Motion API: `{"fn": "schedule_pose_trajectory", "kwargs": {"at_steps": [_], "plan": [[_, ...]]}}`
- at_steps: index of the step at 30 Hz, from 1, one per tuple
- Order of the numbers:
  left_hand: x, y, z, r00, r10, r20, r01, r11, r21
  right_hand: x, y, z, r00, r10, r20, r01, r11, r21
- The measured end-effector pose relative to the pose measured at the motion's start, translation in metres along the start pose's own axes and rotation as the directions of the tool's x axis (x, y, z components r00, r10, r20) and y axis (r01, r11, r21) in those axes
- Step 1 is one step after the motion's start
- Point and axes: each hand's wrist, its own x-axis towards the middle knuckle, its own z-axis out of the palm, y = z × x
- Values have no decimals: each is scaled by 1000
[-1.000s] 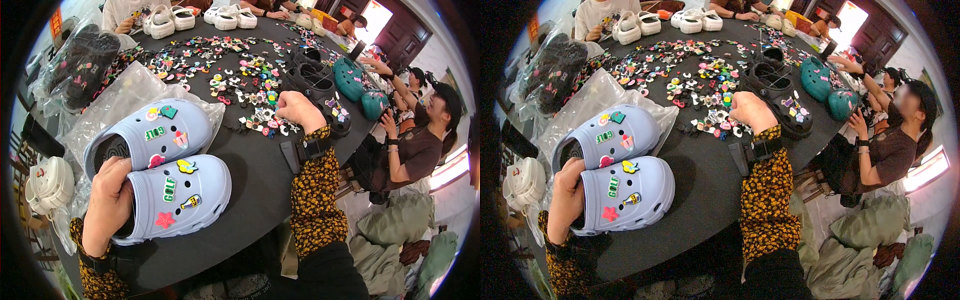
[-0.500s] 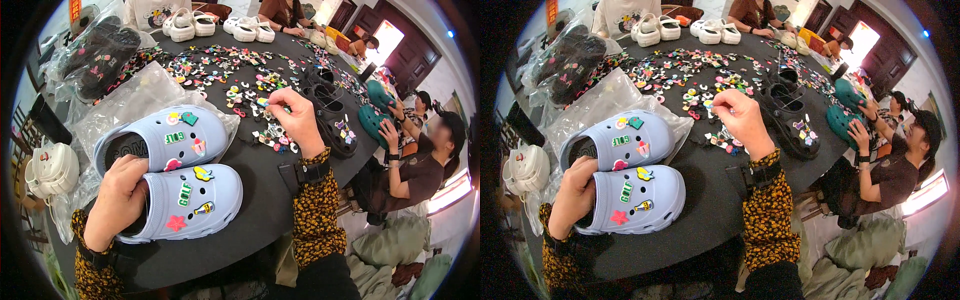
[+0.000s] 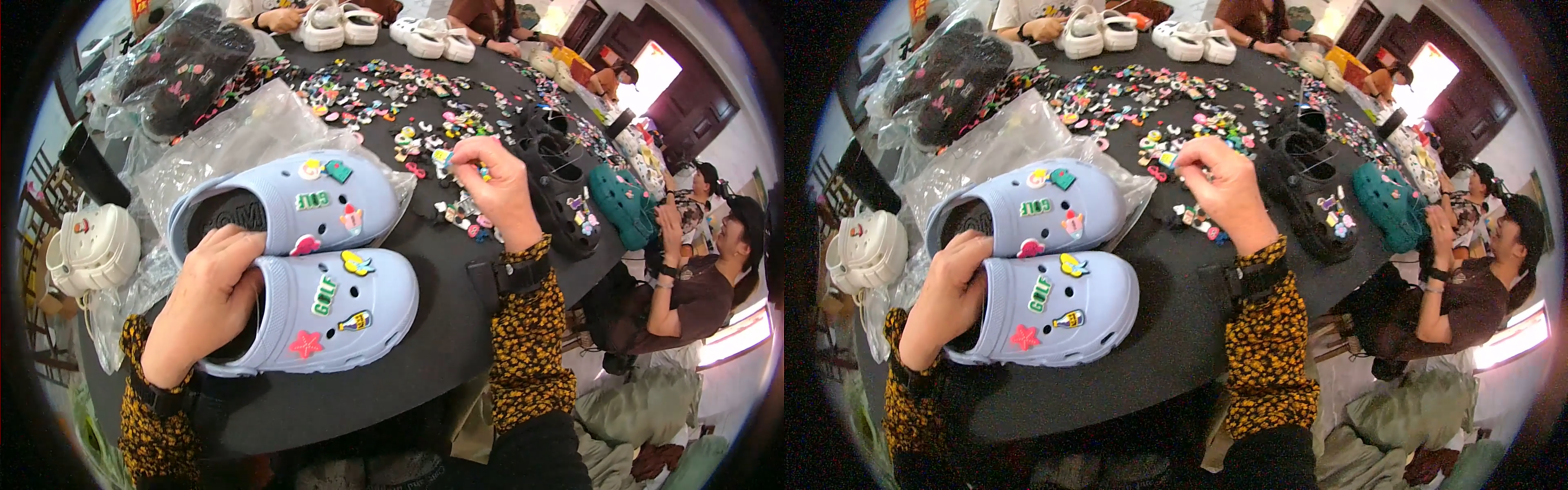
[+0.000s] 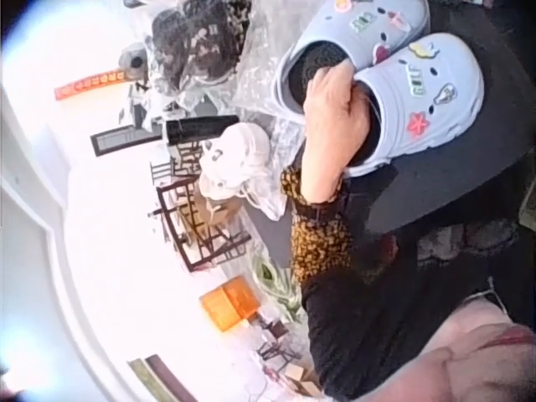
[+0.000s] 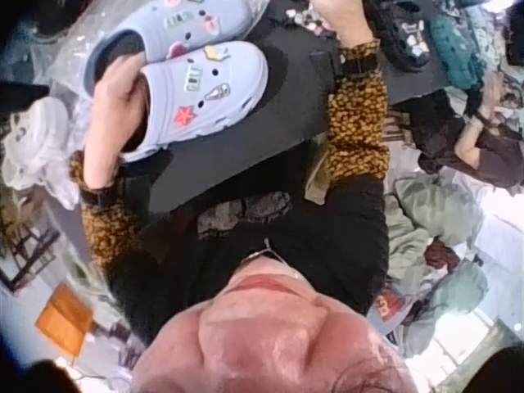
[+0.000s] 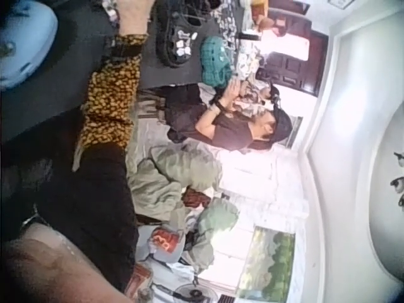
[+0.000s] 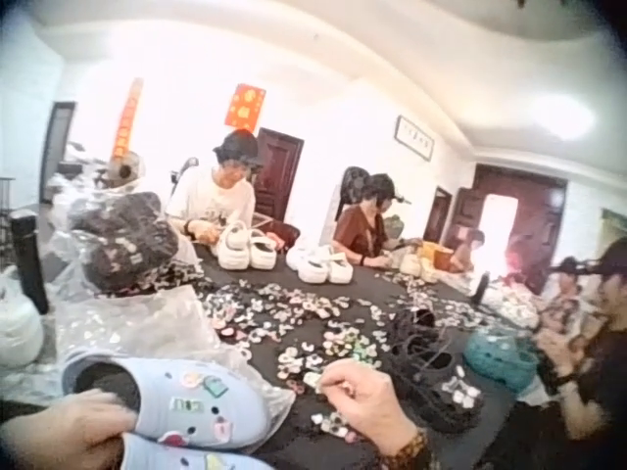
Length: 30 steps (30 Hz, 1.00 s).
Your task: Attaching decorative charms and pins to the holes of clogs.
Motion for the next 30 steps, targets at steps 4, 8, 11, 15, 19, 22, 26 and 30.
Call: {"fn": "schedule_pose_trajectory", "kwargs": {"at_steps": [4,8,11,15,19,22,26,30], "plan": [[0,0,-2,999,-26,27,25,999,19,2,-1,2,999,41,0,-41,994,102],[0,0,-1,1000,-1,13,0,1000,15,1,-3,5,996,86,15,-87,974,210],[0,1,-2,1000,-5,19,5,1000,18,0,-5,7,990,144,2,-140,960,244],[-1,0,-2,1000,6,20,-6,999,40,-2,-6,10,980,197,14,-192,933,304],[-4,0,-2,999,5,38,-8,997,80,-3,-1,13,977,212,7,-207,947,247],[-3,13,0,979,-58,-194,92,981,170,-4,4,10,968,251,-25,-245,959,139],[-5,21,-3,976,152,-156,-91,935,344,-4,9,9,945,317,-81,-307,945,114],[-5,29,-3,980,179,-89,-147,947,287,-6,13,4,934,337,-116,-329,941,86]]}}
